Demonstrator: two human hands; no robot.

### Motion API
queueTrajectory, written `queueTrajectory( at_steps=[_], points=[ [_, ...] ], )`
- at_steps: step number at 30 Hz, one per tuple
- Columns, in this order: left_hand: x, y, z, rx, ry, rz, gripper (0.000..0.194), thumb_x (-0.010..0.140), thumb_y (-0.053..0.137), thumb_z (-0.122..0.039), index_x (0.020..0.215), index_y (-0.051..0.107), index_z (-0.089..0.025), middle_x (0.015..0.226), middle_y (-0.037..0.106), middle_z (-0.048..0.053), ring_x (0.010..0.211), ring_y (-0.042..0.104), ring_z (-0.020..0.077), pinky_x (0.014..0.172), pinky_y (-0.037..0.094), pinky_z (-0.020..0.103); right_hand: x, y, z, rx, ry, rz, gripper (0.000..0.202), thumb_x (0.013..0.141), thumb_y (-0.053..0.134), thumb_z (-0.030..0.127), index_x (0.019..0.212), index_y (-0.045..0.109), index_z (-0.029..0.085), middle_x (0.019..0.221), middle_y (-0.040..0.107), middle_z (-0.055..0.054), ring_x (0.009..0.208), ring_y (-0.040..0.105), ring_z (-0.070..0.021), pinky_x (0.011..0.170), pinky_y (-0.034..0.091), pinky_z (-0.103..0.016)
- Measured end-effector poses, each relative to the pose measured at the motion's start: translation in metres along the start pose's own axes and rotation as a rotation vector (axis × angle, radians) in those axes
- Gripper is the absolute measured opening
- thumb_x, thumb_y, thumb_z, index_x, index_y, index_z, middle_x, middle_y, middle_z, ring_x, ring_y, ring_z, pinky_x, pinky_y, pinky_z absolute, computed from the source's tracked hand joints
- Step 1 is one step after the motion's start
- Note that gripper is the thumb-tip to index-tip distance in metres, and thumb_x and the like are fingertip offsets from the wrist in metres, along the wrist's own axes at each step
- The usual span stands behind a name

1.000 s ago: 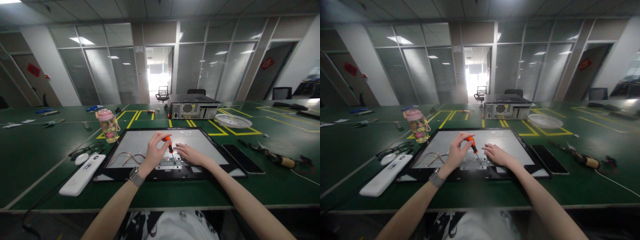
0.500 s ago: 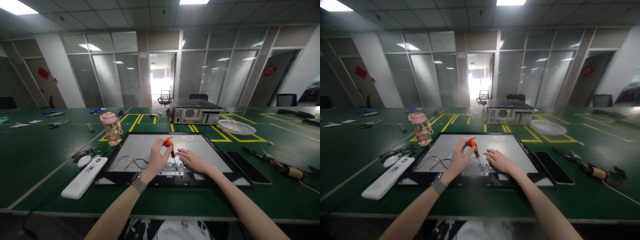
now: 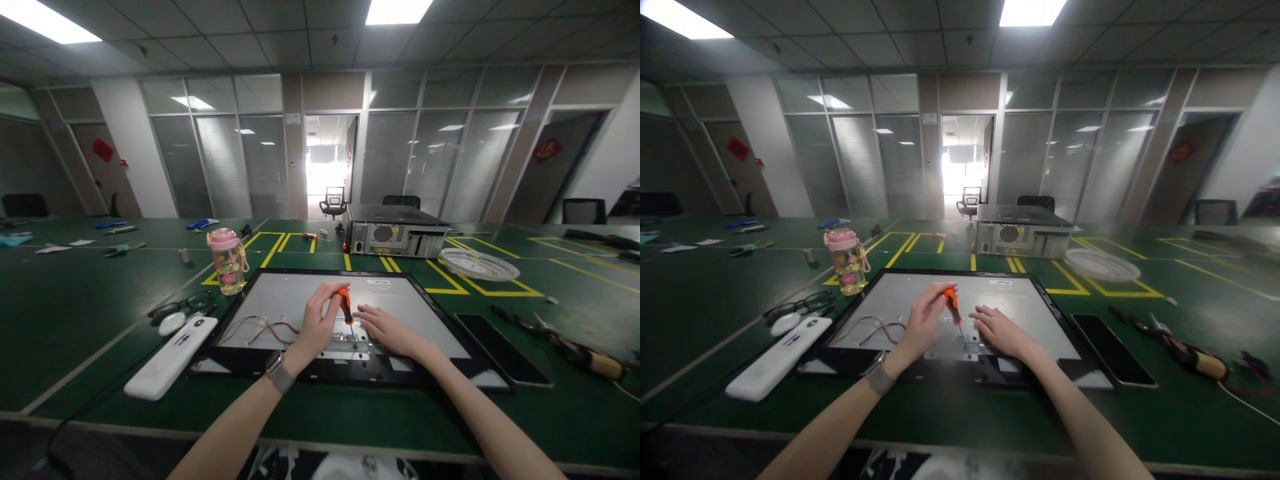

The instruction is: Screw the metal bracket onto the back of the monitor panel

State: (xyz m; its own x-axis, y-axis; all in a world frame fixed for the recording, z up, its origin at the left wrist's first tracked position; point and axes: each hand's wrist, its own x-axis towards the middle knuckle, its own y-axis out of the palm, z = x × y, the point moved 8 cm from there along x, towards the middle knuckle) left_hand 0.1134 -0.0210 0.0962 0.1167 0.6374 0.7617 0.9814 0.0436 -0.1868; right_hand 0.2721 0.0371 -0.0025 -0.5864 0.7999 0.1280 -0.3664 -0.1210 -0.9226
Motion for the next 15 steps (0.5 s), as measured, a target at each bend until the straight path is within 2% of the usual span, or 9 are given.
queueTrajectory(
  at_steps=[4, 11, 15],
  points=[
    [-0.0007, -0.0003, 0.0008, 0.034, 0.017, -0.015, 0.021, 0.093, 0.057, -0.029, 0.109, 0.069, -0.021, 0.101, 0.065, 0.005, 0.095, 0.061, 0.0174, 0.087, 0.048, 0.031, 0.0004, 0.0019, -0.0034, 0.015, -0.006, -0.015, 0.055, 0.101, 0.028, 0.045, 0.139, 0.054, 0.016, 0.150, 0.045, -0.016, 0.142, 0.036, -0.0282, 0.118, 0.025, -0.049],
    [-0.0004, 0.0035, 0.0088, -0.079, -0.066, 0.058, 0.032, 0.100, 0.043, -0.029, 0.125, 0.061, -0.020, 0.110, 0.068, 0.008, 0.106, 0.063, 0.0188, 0.096, 0.046, 0.034, -0.0001, 0.0011, -0.0031, 0.025, -0.002, -0.011, 0.054, 0.101, 0.028, 0.046, 0.138, 0.054, 0.016, 0.150, 0.044, -0.015, 0.142, 0.035, -0.0280, 0.118, 0.024, -0.049],
    [0.0016, 0.0015, 0.0080, -0.037, -0.049, 0.027, 0.029, 0.098, 0.049, -0.030, 0.120, 0.065, -0.021, 0.105, 0.067, 0.007, 0.102, 0.062, 0.0186, 0.093, 0.047, 0.033, 0.0004, 0.0019, -0.0038, 0.019, 0.008, 0.005, 0.054, 0.101, 0.028, 0.045, 0.139, 0.053, 0.016, 0.151, 0.043, -0.016, 0.143, 0.034, -0.0281, 0.118, 0.024, -0.050]
  ],
)
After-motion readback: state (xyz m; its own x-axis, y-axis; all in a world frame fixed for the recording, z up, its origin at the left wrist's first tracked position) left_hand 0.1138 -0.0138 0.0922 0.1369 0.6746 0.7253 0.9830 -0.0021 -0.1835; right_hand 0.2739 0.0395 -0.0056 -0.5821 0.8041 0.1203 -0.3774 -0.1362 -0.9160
